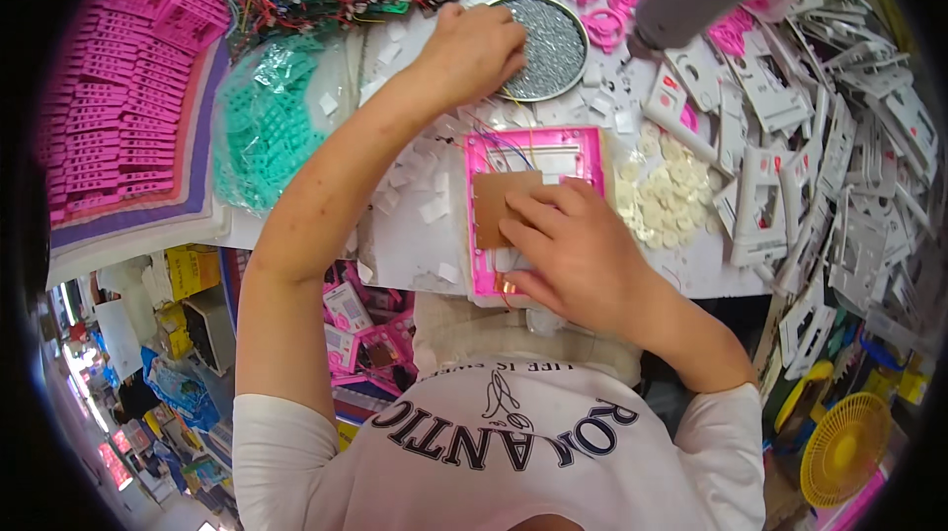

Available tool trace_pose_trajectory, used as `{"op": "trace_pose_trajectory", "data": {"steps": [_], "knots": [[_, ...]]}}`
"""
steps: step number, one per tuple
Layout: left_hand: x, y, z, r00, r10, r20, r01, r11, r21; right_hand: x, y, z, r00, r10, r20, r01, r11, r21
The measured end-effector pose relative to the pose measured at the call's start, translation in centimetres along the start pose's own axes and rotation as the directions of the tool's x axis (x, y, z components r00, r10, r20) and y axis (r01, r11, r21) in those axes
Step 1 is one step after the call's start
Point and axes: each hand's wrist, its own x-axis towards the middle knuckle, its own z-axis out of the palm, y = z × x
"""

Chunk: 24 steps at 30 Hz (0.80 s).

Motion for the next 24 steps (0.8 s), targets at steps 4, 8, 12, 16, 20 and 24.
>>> {"op": "trace_pose_trajectory", "data": {"steps": [4, 8, 12, 16, 20, 24], "knots": [[-0.5, -0.5, -1.0, 0.994, 0.101, 0.046, -0.099, 0.994, -0.049, -2.5, 4.0, -4.6, 0.607, 0.278, -0.744, 0.188, 0.86, 0.475], [1.6, 0.6, -0.1, 0.992, 0.074, -0.102, -0.074, 0.997, 0.008, 2.0, 8.6, -10.6, 0.45, 0.509, -0.733, 0.485, 0.55, 0.68], [1.6, -0.2, -0.6, 0.999, -0.037, -0.02, 0.038, 0.999, 0.035, 7.5, 10.2, -10.8, 0.977, -0.032, -0.213, 0.211, 0.335, 0.918], [-0.5, 1.6, -5.3, 0.989, -0.103, -0.109, 0.073, 0.966, -0.247, 6.8, 5.9, -8.6, 0.838, 0.367, -0.403, 0.148, 0.558, 0.816], [-7.3, 7.5, -6.5, 0.955, -0.023, -0.296, -0.096, 0.92, -0.381, 3.8, 2.7, -6.9, 0.807, 0.371, -0.46, 0.34, 0.345, 0.875], [-10.6, 11.6, -5.7, 0.976, -0.132, -0.175, -0.046, 0.656, -0.753, 3.3, -0.2, -5.9, 0.831, 0.225, -0.509, 0.434, 0.309, 0.846]]}}
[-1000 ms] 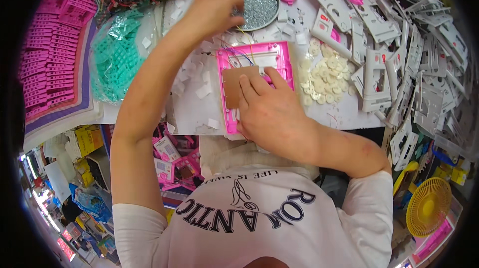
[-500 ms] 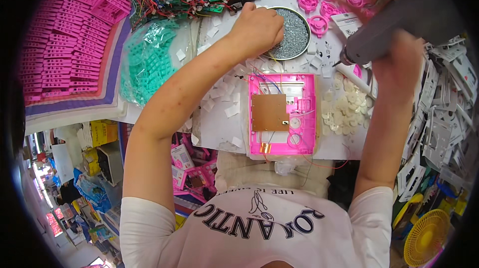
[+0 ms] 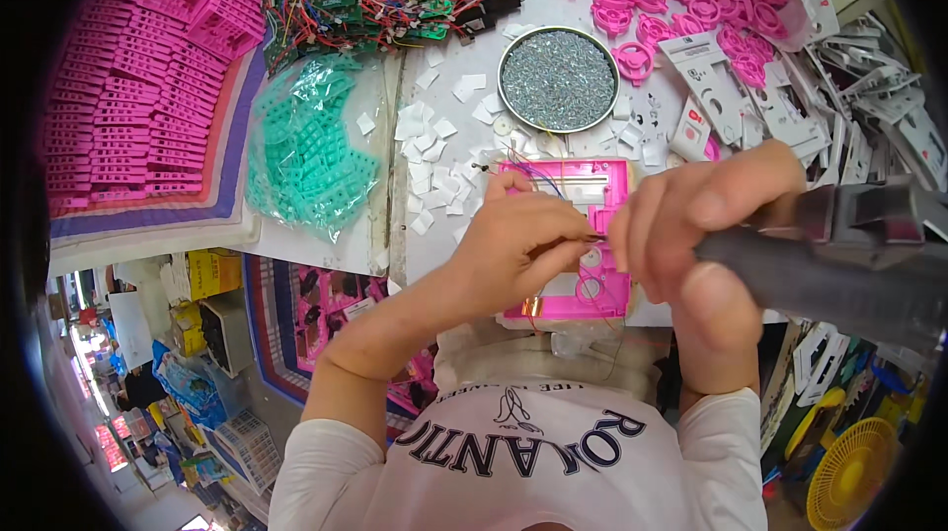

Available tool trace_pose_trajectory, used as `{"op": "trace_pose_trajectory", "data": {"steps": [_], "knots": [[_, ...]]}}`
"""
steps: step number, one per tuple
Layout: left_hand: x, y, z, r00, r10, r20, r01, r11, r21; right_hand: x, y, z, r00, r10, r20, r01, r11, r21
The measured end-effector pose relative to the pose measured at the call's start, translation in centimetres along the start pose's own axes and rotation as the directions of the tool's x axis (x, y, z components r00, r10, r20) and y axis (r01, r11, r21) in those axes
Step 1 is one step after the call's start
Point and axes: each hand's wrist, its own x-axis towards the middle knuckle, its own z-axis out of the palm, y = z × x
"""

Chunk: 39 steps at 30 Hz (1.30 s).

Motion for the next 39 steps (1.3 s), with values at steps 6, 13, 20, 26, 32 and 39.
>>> {"op": "trace_pose_trajectory", "data": {"steps": [6, 13, 20, 26, 32, 39], "knots": [[-0.9, 0.7, 0.1, 0.983, -0.177, 0.048, 0.182, 0.974, -0.136, -0.8, 0.2, 1.8, 0.981, 0.133, -0.143, -0.143, 0.987, -0.066], [-0.4, 0.2, -0.3, 0.999, -0.036, -0.018, 0.036, 0.999, 0.005, -0.8, 0.7, 1.9, 0.978, 0.144, -0.151, -0.156, 0.985, -0.068], [5.7, -3.8, -2.9, 0.984, 0.105, 0.144, -0.113, 0.993, 0.047, -0.6, 0.8, -0.6, 0.99, 0.08, -0.114, -0.09, 0.992, -0.084], [10.7, -10.7, -4.1, 0.965, -0.117, 0.236, -0.092, 0.691, 0.717, -0.6, 0.9, -1.9, 0.992, 0.069, -0.103, -0.079, 0.991, -0.106], [12.0, -13.0, -2.7, 0.987, 0.146, 0.074, -0.151, 0.634, 0.758, -1.1, 2.3, -1.6, 0.981, 0.042, -0.19, -0.053, 0.997, -0.053], [12.6, -13.2, -3.1, 0.998, 0.0, 0.069, -0.052, 0.664, 0.746, -2.0, 3.9, -1.2, 0.966, 0.198, -0.166, -0.209, 0.976, -0.052]]}}
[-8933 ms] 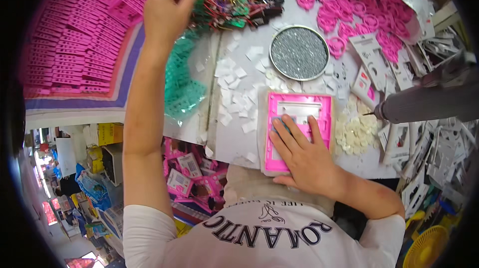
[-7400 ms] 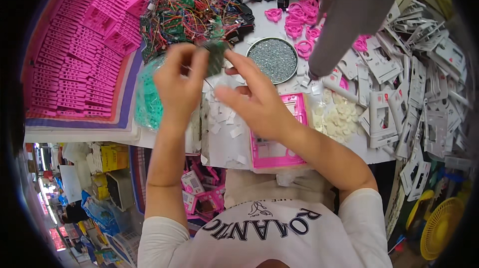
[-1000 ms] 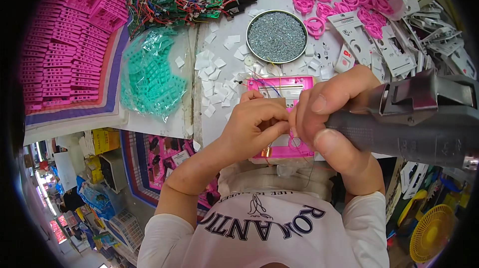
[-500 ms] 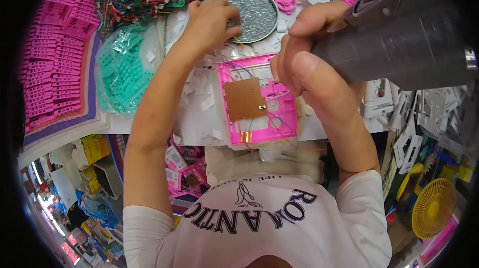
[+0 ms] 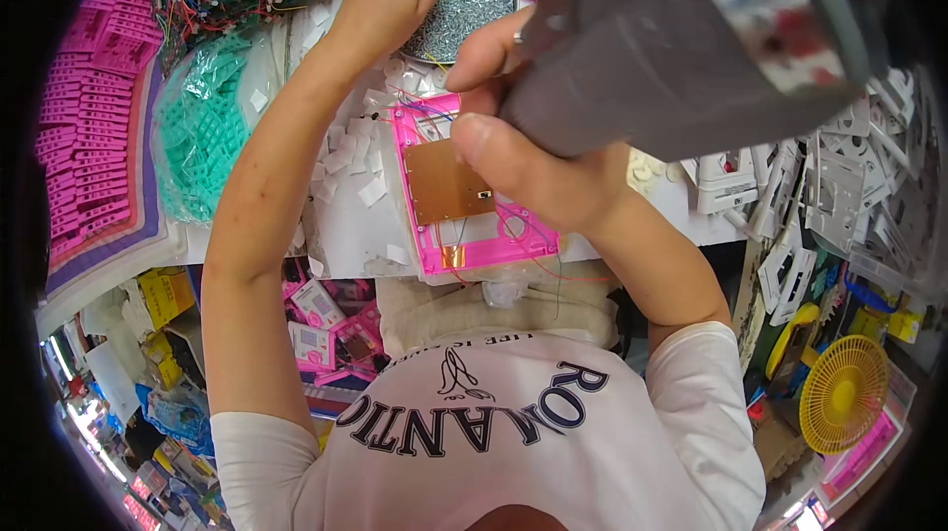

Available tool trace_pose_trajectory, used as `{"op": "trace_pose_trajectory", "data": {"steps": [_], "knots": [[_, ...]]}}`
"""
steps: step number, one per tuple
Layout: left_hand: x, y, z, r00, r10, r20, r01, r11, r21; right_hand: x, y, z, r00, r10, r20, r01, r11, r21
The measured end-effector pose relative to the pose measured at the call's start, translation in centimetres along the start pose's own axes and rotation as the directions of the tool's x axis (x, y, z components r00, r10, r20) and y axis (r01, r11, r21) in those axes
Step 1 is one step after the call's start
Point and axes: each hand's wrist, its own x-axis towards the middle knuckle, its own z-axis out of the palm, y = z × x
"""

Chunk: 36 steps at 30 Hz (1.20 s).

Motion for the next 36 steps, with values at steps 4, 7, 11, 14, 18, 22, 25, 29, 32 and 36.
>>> {"op": "trace_pose_trajectory", "data": {"steps": [4, 7, 11, 14, 18, 22, 25, 29, 32, 36], "knots": [[-0.9, -0.8, -0.8, 1.0, -0.002, 0.007, 0.003, 0.983, -0.186, 0.2, 1.2, 0.2, 0.999, 0.038, 0.014, -0.038, 0.999, -0.004], [-0.6, -0.9, -0.3, 1.0, 0.013, -0.014, -0.014, 0.998, -0.064, 0.2, 1.8, 0.5, 0.998, 0.051, 0.028, -0.05, 0.998, -0.029], [0.0, -0.5, -0.4, 0.992, 0.039, -0.117, -0.035, 0.999, 0.034, 0.1, 2.7, 0.7, 0.999, 0.043, 0.024, -0.042, 0.999, -0.035], [-0.3, 0.0, -0.7, 0.991, -0.005, -0.132, 0.0, 0.999, -0.037, 0.5, 3.0, 0.6, 0.994, -0.019, 0.104, 0.037, 0.984, -0.172], [-2.4, 1.7, -3.1, 0.984, -0.177, 0.018, 0.172, 0.92, -0.352, 0.5, 3.8, 0.6, 0.981, -0.052, 0.187, 0.112, 0.94, -0.323], [-11.1, 6.7, -8.0, 0.977, -0.097, 0.191, 0.193, 0.781, -0.593, 0.4, 3.8, 0.7, 0.971, -0.063, 0.232, 0.153, 0.906, -0.395], [-16.5, 10.2, -7.6, 0.991, -0.086, 0.101, 0.124, 0.869, -0.48, 0.2, 3.8, 0.8, 0.973, -0.044, 0.226, 0.142, 0.888, -0.437], [-18.7, 12.0, -6.1, 0.982, -0.183, -0.043, 0.138, 0.857, -0.497, 0.6, 2.1, 1.8, 0.986, -0.049, 0.157, 0.071, 0.988, -0.138], [-18.5, 11.7, -6.1, 0.975, -0.207, -0.076, 0.136, 0.836, -0.532, 0.3, 0.7, 2.8, 0.98, -0.075, 0.183, 0.069, 0.997, 0.041], [-18.8, 12.0, -5.8, 0.954, -0.286, -0.092, 0.165, 0.756, -0.633, -0.4, 0.2, 4.3, 0.986, 0.001, 0.166, -0.002, 1.0, 0.007]]}}
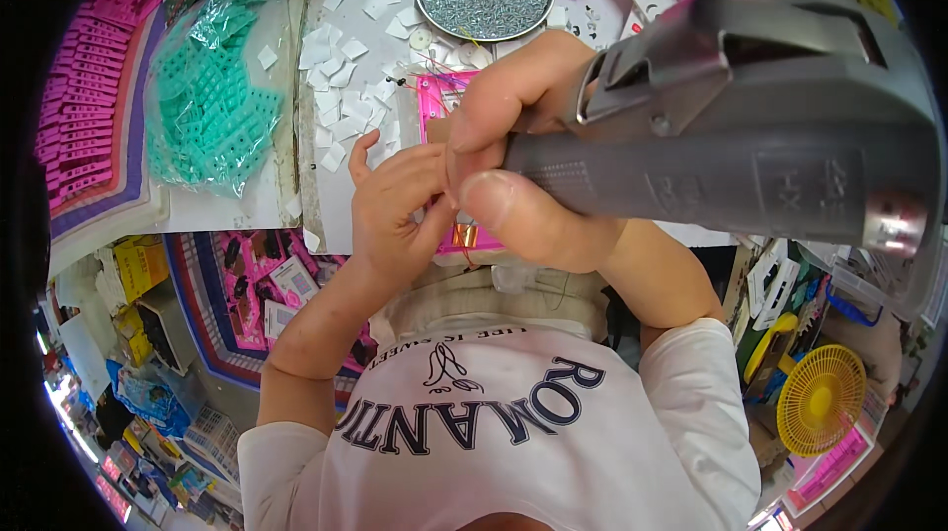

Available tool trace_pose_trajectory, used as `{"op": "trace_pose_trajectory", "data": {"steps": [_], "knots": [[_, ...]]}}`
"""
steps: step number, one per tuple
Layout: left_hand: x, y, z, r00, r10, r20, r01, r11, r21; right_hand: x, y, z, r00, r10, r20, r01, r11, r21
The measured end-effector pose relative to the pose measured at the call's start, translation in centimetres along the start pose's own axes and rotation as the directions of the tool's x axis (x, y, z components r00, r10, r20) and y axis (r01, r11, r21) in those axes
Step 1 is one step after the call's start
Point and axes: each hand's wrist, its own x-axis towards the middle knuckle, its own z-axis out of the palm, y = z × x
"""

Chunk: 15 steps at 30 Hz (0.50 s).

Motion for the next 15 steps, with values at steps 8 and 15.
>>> {"op": "trace_pose_trajectory", "data": {"steps": [8, 15], "knots": [[0.5, -0.5, 0.0, 0.994, 0.102, -0.042, -0.1, 0.994, 0.043, -0.3, 0.0, 0.5, 1.0, 0.016, -0.025, -0.017, 0.999, -0.038], [10.3, -2.6, -3.3, 0.945, 0.164, 0.283, -0.135, 0.984, -0.119, -0.4, 0.5, -0.5, 0.999, 0.008, -0.038, -0.008, 1.0, 0.004]]}}
